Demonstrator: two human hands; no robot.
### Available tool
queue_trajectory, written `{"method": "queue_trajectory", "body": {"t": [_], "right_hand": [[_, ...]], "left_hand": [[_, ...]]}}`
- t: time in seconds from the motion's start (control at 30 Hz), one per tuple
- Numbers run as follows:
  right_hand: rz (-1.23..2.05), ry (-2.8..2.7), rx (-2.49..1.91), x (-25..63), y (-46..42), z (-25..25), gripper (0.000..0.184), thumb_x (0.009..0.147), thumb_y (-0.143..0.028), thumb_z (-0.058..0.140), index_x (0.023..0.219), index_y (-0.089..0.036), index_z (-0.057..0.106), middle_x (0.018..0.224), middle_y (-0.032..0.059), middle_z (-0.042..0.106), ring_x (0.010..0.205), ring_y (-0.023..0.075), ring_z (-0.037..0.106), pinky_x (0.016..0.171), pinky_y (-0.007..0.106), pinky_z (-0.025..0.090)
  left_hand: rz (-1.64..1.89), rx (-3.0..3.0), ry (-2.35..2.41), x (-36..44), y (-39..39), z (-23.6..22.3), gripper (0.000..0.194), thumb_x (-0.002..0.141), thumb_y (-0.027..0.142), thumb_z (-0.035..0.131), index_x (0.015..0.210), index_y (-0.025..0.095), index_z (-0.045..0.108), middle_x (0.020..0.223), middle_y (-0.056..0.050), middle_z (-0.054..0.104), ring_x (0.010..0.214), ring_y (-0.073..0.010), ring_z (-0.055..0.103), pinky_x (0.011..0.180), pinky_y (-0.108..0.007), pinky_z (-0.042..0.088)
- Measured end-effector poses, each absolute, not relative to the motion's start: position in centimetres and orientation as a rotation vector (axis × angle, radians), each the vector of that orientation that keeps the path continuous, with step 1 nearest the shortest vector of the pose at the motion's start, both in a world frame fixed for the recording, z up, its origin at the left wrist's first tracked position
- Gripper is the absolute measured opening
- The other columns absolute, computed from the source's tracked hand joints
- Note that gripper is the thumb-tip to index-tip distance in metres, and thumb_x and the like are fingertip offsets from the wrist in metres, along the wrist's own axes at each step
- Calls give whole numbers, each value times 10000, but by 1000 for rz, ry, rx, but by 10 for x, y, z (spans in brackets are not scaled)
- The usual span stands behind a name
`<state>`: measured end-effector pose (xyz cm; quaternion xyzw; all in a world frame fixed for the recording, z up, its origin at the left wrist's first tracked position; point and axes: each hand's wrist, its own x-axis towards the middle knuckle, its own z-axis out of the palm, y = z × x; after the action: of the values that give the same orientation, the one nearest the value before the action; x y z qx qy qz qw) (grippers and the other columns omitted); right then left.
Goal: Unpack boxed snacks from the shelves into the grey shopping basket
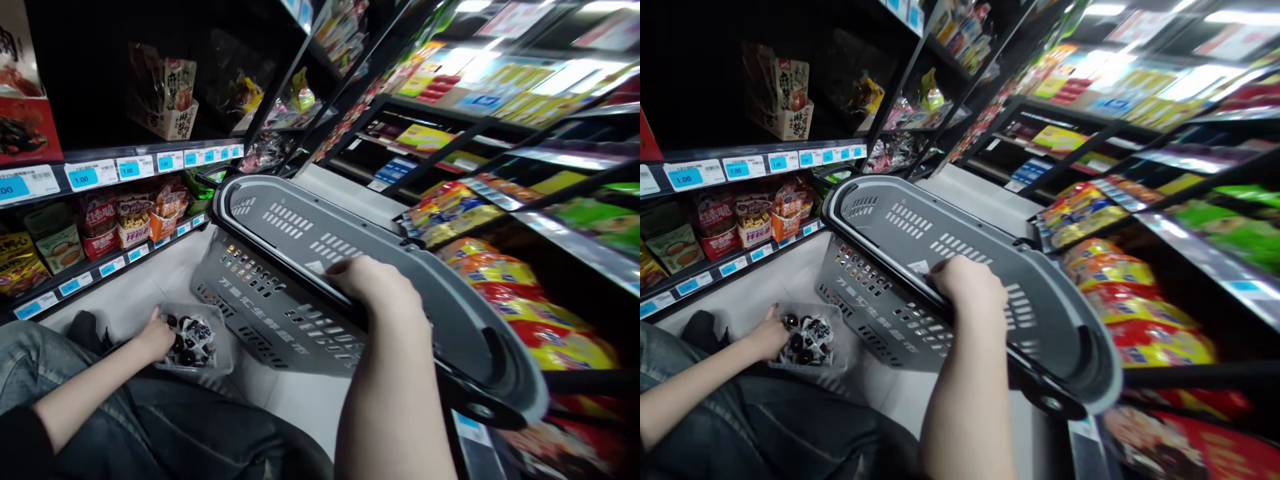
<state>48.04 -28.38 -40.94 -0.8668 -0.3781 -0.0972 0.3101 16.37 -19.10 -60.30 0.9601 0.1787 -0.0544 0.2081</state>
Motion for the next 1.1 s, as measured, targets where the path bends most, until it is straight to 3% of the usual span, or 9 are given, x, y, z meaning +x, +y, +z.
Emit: {"method": "queue_trajectory", "body": {"t": [0.1, 0.17, 0.27, 0.37, 0.57, 0.73, 0.87, 0.97, 1.1], "right_hand": [[-81, -846, -2608, 467, -284, -395, 204, 537, -235, 795, 436, -186, 625, 320, -57, 354, 369, 87, 306, 557, 356, 348], [-61, -820, -2647, 450, -288, -382, 143, 583, -172, 758, 492, -185, 648, 379, -26, 446, 412, 121, 397, 591, 353, 361], [-351, -859, -2369, 414, -299, -377, 110, 766, -225, 603, 702, -172, 674, 585, 27, 608, 584, 157, 561, 696, 334, 408], [-484, -999, -1876, 365, -309, -400, 214, 829, -334, 512, 821, -163, 640, 714, 44, 644, 651, 155, 598, 692, 301, 449], [1101, -1095, -1506, 289, -303, -470, 336, 787, -485, 563, 876, -163, 592, 650, -5, 580, 518, 104, 517, 519, 235, 424], [1419, -964, -1319, 274, -298, -477, 353, 732, -499, 653, 813, -165, 570, 633, -27, 566, 543, 93, 548, 555, 215, 440], [1253, -1058, -1372, 272, -303, -479, 215, 819, -386, 588, 786, -176, 551, 593, -27, 577, 502, 105, 580, 511, 208, 467], [602, -1440, -1408, 273, -310, -480, 74, 858, -174, 524, 843, -184, 596, 663, 4, 637, 577, 106, 625, 539, 188, 494], [-163, -1869, -1296, 277, -319, -474, 246, 814, -22, 540, 997, -154, 636, 906, 91, 706, 912, 174, 661, 763, 250, 550]], "left_hand": [[-144, 2667, 466, 174, -187, -605, 233, 652, -3, 569, 506, 172, 620, 675, -140, 691, 951, -311, 609, 1087, -521, 139], [-117, 2627, 434, 173, -184, -598, 241, 680, 7, 548, 514, 173, 601, 682, -125, 689, 916, -285, 622, 1075, -484, 193], [-81, 2528, 409, 162, -178, -568, 139, 754, 102, 525, 673, 178, 610, 743, -76, 686, 767, -226, 637, 846, -371, 435], [55, 2261, 477, 142, -175, -519, 133, 852, 252, 448, 787, 199, 552, 716, -11, 633, 701, -183, 625, 635, -275, 459], [200, 1465, 661, 110, -181, -459, 202, 820, 379, 520, 787, 185, 473, 684, 36, 618, 498, -130, 636, 446, -200, 447], [220, 1367, 696, 104, -183, -467, 207, 810, 374, 552, 823, 171, 512, 673, 13, 676, 405, -144, 619, 352, -191, 414], [275, 1307, 655, 111, -185, -473, 243, 769, 395, 619, 816, 164, 558, 637, 27, 649, 445, -126, 608, 403, -206, 457], [422, 1208, 621, 115, -184, -476, 297, 738, 432, 653, 801, 142, 632, 721, -20, 682, 649, -137, 644, 588, -220, 510], [357, 938, 629, 114, -182, -480, 362, 700, 449, 680, 868, 129, 685, 945, -105, 708, 815, -189, 657, 626, -234, 508]]}}
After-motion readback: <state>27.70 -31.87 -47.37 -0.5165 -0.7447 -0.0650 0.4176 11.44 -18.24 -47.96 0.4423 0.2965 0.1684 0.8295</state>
